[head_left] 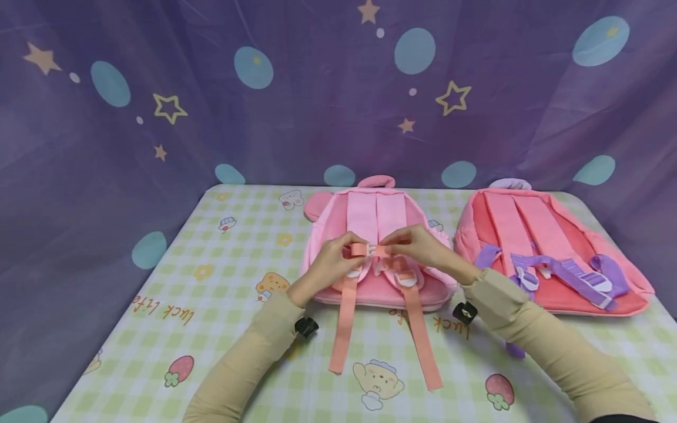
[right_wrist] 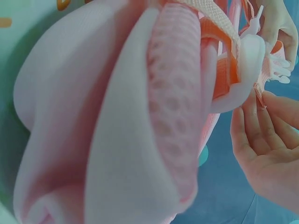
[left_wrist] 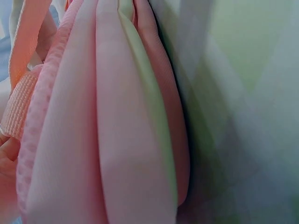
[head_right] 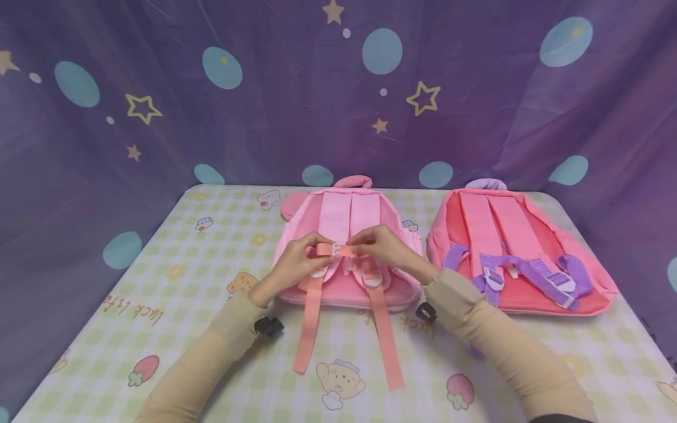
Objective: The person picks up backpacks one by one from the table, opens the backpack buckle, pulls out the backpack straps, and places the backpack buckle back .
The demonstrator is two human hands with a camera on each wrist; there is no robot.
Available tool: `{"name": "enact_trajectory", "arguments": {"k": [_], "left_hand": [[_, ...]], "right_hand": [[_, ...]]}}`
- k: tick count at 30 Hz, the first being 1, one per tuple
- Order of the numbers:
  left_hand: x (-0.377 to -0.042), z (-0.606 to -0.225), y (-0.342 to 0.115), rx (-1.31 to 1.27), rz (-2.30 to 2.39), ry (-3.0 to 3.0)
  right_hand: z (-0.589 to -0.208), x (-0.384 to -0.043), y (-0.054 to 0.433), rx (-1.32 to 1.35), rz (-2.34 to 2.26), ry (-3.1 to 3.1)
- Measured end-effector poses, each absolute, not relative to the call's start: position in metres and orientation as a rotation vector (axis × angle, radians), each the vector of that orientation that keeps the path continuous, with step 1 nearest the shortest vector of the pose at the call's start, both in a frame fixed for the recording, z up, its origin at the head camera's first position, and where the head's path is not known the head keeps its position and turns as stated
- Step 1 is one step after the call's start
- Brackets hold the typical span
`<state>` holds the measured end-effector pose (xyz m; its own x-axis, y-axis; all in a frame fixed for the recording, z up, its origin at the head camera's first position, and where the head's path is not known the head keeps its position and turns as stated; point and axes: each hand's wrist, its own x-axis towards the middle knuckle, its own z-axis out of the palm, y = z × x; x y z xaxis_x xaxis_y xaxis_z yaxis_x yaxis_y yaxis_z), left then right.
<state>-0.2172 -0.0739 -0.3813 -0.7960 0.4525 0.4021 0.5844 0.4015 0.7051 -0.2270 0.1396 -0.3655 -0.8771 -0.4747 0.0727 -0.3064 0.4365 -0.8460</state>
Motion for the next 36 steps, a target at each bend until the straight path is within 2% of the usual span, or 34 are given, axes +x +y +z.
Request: {"name": "enact_trajectory", "arguments": {"k": [36], "left_hand": [[-0.2196,-0.3847,-0.0678,-0.968,-1.214,-2.511]], "right_hand": [[-0.3661,-0.2232,0.1355,-0.67,-1.464,2.538]]}}
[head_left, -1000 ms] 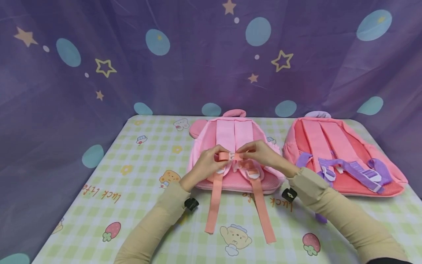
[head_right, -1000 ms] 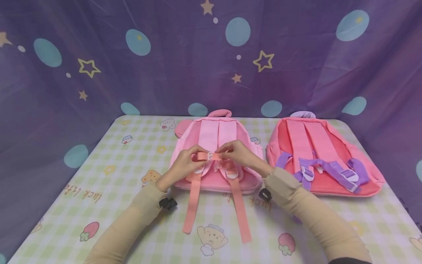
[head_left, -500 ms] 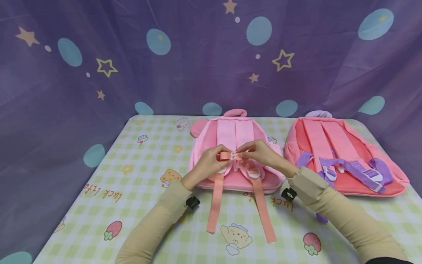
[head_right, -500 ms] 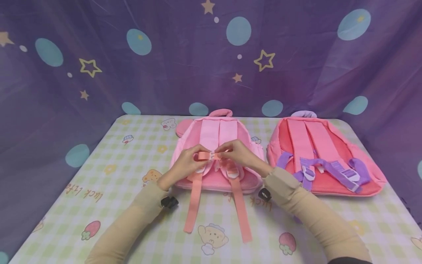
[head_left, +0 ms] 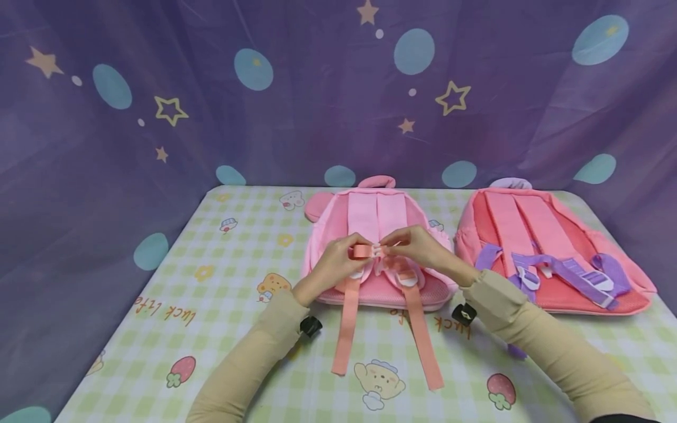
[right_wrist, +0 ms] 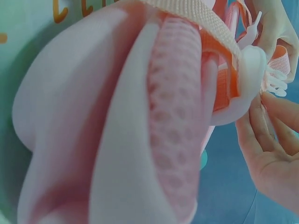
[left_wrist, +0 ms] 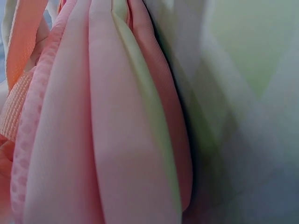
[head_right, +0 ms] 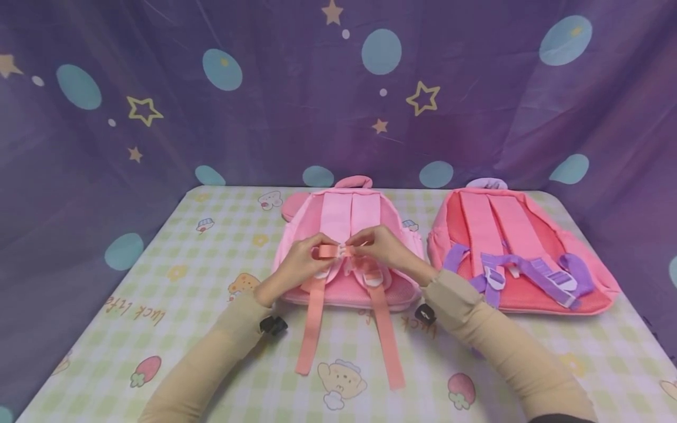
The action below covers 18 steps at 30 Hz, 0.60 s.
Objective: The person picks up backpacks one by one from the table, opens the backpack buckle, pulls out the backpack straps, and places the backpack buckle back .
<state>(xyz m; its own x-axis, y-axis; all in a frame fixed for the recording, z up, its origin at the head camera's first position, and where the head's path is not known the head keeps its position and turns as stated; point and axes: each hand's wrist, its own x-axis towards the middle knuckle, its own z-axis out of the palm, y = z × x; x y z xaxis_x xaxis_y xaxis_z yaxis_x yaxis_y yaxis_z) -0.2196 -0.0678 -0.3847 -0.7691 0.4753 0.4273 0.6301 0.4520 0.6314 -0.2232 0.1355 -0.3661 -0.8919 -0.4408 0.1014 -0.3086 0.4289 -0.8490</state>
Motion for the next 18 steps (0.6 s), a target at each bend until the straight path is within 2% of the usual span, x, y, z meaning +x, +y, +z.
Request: {"name": "enact_trajectory", "arguments": {"k": [18], "left_hand": [[-0.2199,-0.3867,-0.0664,-0.961,-1.178,-2.511]], "right_hand": [[-0.3624,-0.2153,0.1348,-0.642,-1.518,2.498]]}}
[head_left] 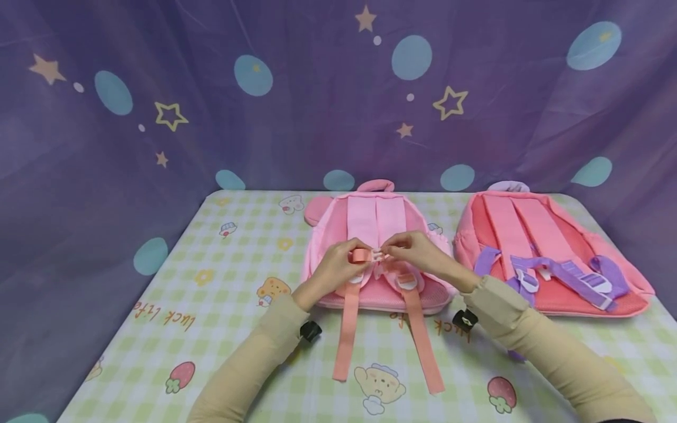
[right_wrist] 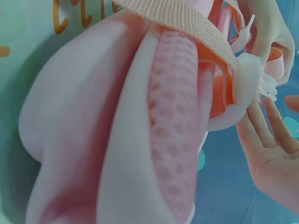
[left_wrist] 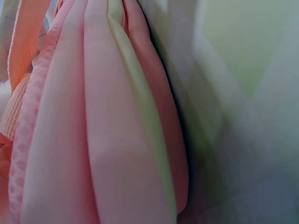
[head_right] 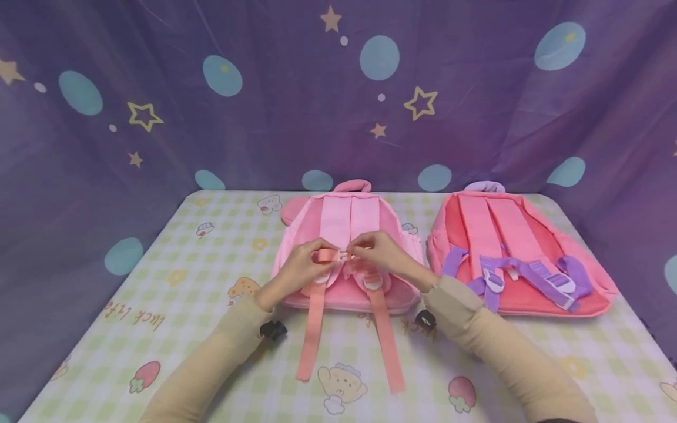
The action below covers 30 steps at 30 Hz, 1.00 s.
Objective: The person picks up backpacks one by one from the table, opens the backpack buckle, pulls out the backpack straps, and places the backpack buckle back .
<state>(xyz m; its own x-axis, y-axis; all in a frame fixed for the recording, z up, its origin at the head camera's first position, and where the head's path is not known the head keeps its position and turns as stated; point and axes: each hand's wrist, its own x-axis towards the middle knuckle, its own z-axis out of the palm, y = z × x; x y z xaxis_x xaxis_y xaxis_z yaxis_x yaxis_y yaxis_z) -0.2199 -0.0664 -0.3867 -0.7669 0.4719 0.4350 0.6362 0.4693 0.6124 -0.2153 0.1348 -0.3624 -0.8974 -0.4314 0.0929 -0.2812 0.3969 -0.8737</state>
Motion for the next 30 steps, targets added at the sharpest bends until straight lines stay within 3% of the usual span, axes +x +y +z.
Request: {"name": "enact_trajectory", "arguments": {"k": [11,30], "left_hand": [[-0.217,-0.385,-0.066,-0.965,-1.089,-2.514],[-0.205,-0.372,-0.058,-0.682,-1.159,-2.585]], "right_hand": [[-0.364,-0.216,0.13,-0.604,-1.492,2.554],[-0.353,-0.204,0.121,-0.638,-1.51,2.604]]}}
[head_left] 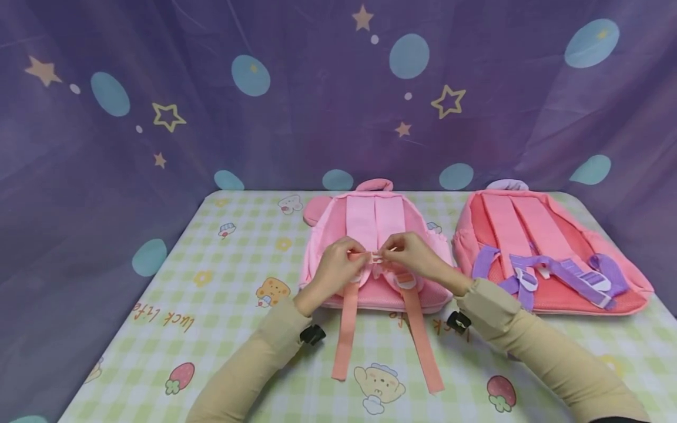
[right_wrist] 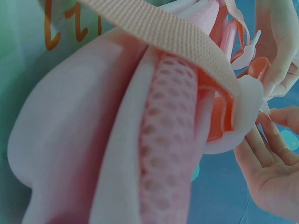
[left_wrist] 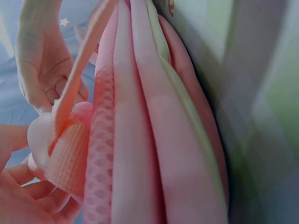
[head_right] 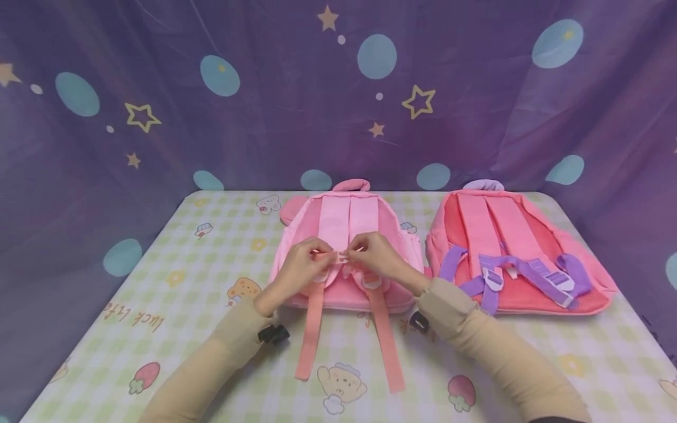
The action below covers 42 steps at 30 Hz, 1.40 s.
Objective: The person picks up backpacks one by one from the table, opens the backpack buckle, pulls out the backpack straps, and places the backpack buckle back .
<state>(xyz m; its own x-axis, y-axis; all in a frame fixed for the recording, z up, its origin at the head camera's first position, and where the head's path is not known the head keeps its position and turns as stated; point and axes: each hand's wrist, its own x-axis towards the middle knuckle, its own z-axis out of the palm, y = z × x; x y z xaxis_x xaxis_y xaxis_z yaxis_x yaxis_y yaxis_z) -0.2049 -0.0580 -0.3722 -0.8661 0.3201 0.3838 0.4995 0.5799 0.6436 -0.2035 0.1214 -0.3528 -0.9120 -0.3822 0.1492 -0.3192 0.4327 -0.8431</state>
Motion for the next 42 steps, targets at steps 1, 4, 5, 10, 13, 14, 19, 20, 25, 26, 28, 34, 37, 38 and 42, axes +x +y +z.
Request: {"name": "enact_trajectory", "arguments": {"k": [1,4,5,10,13,14,19,20,25,26,28,34,37,38,42], "left_hand": [[-0.205,-0.372,-0.058,-0.686,-1.182,-2.574],[-0.205,-0.374,-0.059,-0.68,-1.238,-2.553],[-0.205,-0.374,-0.059,-0.676,-1.249,-2.549],[-0.204,-0.374,-0.06,-0.669,-1.249,-2.536],[-0.203,-0.373,-0.06,-0.68,-1.218,-2.526],[-0.202,-0.372,-0.06,-0.688,-1.205,-2.522],[-0.2,-0.372,-0.062,-0.739,-1.138,-2.495],[-0.199,-0.372,-0.062,-0.747,-1.134,-2.49],[-0.199,-0.372,-0.063,-0.749,-1.162,-2.494],[-0.199,-0.372,-0.063,-0.75,-1.169,-2.497],[-0.199,-0.372,-0.064,-0.749,-1.183,-2.506],[-0.199,-0.372,-0.065,-0.758,-1.245,-2.552],[-0.199,-0.372,-0.065,-0.776,-1.281,-2.565],[-0.199,-0.371,-0.065,-0.778,-1.285,-2.571],[-0.198,-0.37,-0.067,-0.809,-1.303,-2.574]], "right_hand": [[-0.356,-0.206,0.122,-0.637,-1.507,2.611],[-0.364,-0.211,0.124,-0.632,-1.51,2.626],[-0.365,-0.211,0.124,-0.633,-1.515,2.629],[-0.366,-0.211,0.125,-0.623,-1.531,2.647],[-0.365,-0.21,0.124,-0.595,-1.521,2.662],[-0.364,-0.209,0.124,-0.585,-1.52,2.662],[-0.364,-0.208,0.125,-0.535,-1.565,2.631],[-0.365,-0.209,0.126,-0.523,-1.579,2.619],[-0.368,-0.21,0.126,-0.477,-1.631,2.559],[-0.369,-0.21,0.126,-0.471,-1.637,2.549],[-0.369,-0.21,0.126,-0.463,-1.647,2.523],[-0.37,-0.209,0.126,-0.416,-1.644,2.457],[-0.371,-0.209,0.126,-0.396,-1.67,2.442],[-0.371,-0.21,0.126,-0.397,-1.685,2.434],[-0.372,-0.21,0.126,-0.385,-1.717,2.411]]}}
